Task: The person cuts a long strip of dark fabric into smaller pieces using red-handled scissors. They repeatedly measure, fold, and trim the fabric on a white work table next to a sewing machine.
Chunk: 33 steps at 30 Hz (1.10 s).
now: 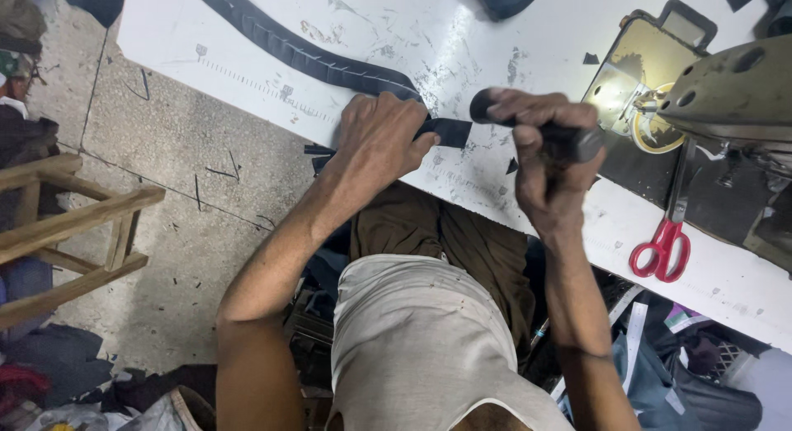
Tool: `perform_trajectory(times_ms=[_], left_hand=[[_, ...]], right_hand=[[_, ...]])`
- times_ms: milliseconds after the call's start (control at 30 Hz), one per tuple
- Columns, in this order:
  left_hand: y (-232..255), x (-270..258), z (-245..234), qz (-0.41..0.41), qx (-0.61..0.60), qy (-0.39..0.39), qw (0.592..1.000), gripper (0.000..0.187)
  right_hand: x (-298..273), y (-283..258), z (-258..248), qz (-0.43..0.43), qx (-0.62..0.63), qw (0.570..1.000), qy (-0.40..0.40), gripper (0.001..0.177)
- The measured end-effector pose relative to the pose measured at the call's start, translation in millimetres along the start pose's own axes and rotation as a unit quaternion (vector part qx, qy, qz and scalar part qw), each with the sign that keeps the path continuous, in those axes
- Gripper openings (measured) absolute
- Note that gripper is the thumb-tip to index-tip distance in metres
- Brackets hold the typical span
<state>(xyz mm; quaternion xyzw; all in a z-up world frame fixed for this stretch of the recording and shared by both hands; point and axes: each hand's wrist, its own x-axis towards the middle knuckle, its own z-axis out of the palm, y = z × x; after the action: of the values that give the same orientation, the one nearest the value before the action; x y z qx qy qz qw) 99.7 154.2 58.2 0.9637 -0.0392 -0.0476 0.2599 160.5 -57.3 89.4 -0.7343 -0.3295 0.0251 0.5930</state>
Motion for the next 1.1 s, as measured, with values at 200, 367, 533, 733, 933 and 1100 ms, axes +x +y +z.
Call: perform_trajectory(times_ms=[200, 367, 533, 733, 933, 1100], left_hand=[[-3, -1, 4, 0.002, -0.017, 0.016, 1.000, 0.031], [-3, -2, 9, 0.016, -0.008, 0.025, 1.000, 0.031], [-10, -7, 17, 0.032, -0.005, 0.034, 0.999, 0.030], [-10, -5, 12, 0.006, -0.015, 0.010, 1.000, 0.030], [9, -3, -6, 0.010, -0.002, 0.041, 0.999, 0.026], [39, -22, -20, -0.011, 0.027, -0.040, 0.999, 0.026]], right_hand=[[-15, 10, 8, 0.005, -0.074, 0.996, -0.040, 0.011], [-28, -3, 13, 0.054, -0.051, 0.995, -0.060, 0.007], [-25, -12, 16, 0.090, -0.088, 0.991, -0.039, 0.010], [-32, -14, 14, -0.001, -0.102, 0.995, -0.003, 0.013], [-6, 25, 0, 0.084, -0.129, 0.988, 0.019, 0.007], [15, 75, -21, 0.067, -0.144, 0.987, -0.003, 0.028]])
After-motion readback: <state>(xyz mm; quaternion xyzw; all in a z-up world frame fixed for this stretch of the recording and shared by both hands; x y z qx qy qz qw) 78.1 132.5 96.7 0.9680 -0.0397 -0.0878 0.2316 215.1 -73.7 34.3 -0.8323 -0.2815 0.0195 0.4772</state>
